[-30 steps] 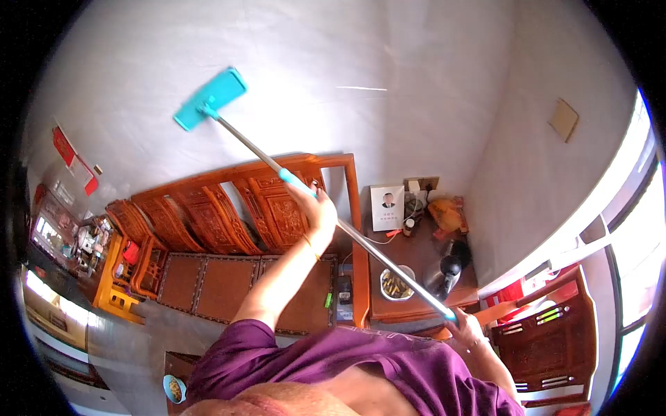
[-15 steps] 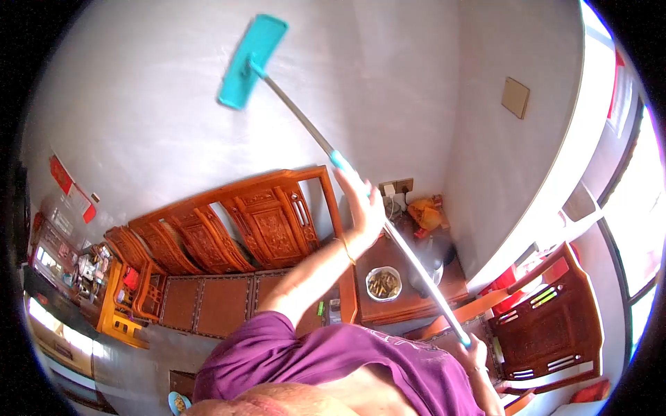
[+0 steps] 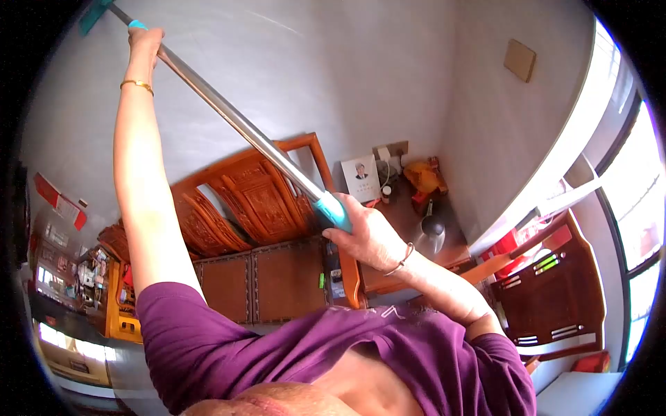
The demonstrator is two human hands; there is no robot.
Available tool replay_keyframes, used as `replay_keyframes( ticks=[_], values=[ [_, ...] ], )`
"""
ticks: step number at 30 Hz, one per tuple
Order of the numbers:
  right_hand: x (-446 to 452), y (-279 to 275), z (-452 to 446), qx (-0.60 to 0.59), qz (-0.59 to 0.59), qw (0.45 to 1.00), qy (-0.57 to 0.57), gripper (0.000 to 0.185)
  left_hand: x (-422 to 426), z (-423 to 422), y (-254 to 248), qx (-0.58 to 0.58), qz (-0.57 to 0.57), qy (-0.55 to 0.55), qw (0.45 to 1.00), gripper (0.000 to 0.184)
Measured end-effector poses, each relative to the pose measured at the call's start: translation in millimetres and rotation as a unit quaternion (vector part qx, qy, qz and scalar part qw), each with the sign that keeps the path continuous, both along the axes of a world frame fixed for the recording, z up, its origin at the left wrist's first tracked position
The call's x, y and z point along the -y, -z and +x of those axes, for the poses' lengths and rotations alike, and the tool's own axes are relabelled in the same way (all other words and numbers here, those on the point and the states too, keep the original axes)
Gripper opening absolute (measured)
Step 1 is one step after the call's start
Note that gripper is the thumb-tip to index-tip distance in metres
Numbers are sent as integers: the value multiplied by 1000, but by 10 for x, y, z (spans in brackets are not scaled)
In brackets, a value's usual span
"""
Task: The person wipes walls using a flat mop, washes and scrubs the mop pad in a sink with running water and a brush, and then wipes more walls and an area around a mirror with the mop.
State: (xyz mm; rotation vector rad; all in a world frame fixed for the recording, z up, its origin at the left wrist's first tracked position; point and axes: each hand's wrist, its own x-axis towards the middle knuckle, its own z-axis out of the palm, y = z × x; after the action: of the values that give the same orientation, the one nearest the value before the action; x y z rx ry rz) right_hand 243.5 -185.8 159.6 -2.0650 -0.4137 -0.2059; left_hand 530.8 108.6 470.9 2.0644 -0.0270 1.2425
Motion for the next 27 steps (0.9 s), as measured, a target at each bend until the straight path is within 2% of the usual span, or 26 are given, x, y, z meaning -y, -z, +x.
replay_keyframes(
  ticks=[2,3,4,5,6,7,8,9,10,11,12,13,14,15,16,17,19,21,22,23,24,25,27],
  values=[
    [145,241,-43,25,-6,999,44,51,263,-169,242,-83,-67,89,990,65],
    [308,474,-59,11,-19,996,81,48,396,-67,551,-70,-73,110,989,66],
    [496,574,-146,-51,-41,991,120,43,684,-127,981,55,-25,75,995,69],
    [728,781,-227,-105,-72,980,155,40,969,-168,1392,121,-32,100,987,73],
    [982,1136,-352,-77,-108,969,209,33,1270,-251,1802,125,-79,162,976,79],
    [1254,1434,-525,-134,-94,960,227,29,1582,-455,2176,54,-156,249,954,84],
    [1455,1636,-788,-86,-58,967,233,27,1925,-611,2574,52,-132,220,965,85],
    [1643,1749,-1079,-184,-104,939,272,24,2228,-851,2948,25,-139,254,957,83],
    [1968,2173,-1392,-180,-137,937,267,23,2548,-1101,3258,18,-148,266,952,80],
    [2196,2441,-1722,-217,-159,918,292,19,2850,-1258,3679,9,-98,244,965,80],
    [2471,2843,-2135,-252,-182,897,314,15,3140,-1449,4038,7,-97,258,961,81],
    [2603,2932,-2520,-305,-240,862,327,14,3333,-1743,4274,17,-66,280,958,82],
    [2627,2961,-2929,-244,-250,865,359,16,3545,-2008,4506,-99,-229,412,876,85],
    [2724,2975,-3234,-350,-235,829,369,17,3768,-2129,4767,-65,-171,365,913,90],
    [2858,3215,-3653,-348,-214,820,400,17,3963,-2251,5039,-174,-196,398,879,93],
    [3011,3399,-3961,-349,-196,811,428,17,4107,-2388,5110,-180,-187,387,885,97],
    [2776,2633,-3984,-358,-191,788,464,17,4320,-2586,5104,-147,-123,318,928,97],
    [2863,2602,-4107,-359,-184,780,478,25,4367,-2649,5001,-277,-228,403,842,98],
    [2942,2686,-4163,-349,-176,777,493,29,4304,-2660,4833,-316,-257,411,816,99],
    [3013,2867,-4235,-339,-169,774,508,33,4341,-2612,4922,-277,-280,423,816,101],
    [3299,3411,-4476,-299,-67,790,531,38,4308,-2602,5014,-234,-264,408,842,102],
    [3198,3510,-4523,-204,9,829,520,33,4275,-2563,5053,-188,-243,394,866,104],
    [3039,3354,-4281,-249,-72,811,525,31,3981,-2500,4942,-209,-303,424,827,105]
  ],
)
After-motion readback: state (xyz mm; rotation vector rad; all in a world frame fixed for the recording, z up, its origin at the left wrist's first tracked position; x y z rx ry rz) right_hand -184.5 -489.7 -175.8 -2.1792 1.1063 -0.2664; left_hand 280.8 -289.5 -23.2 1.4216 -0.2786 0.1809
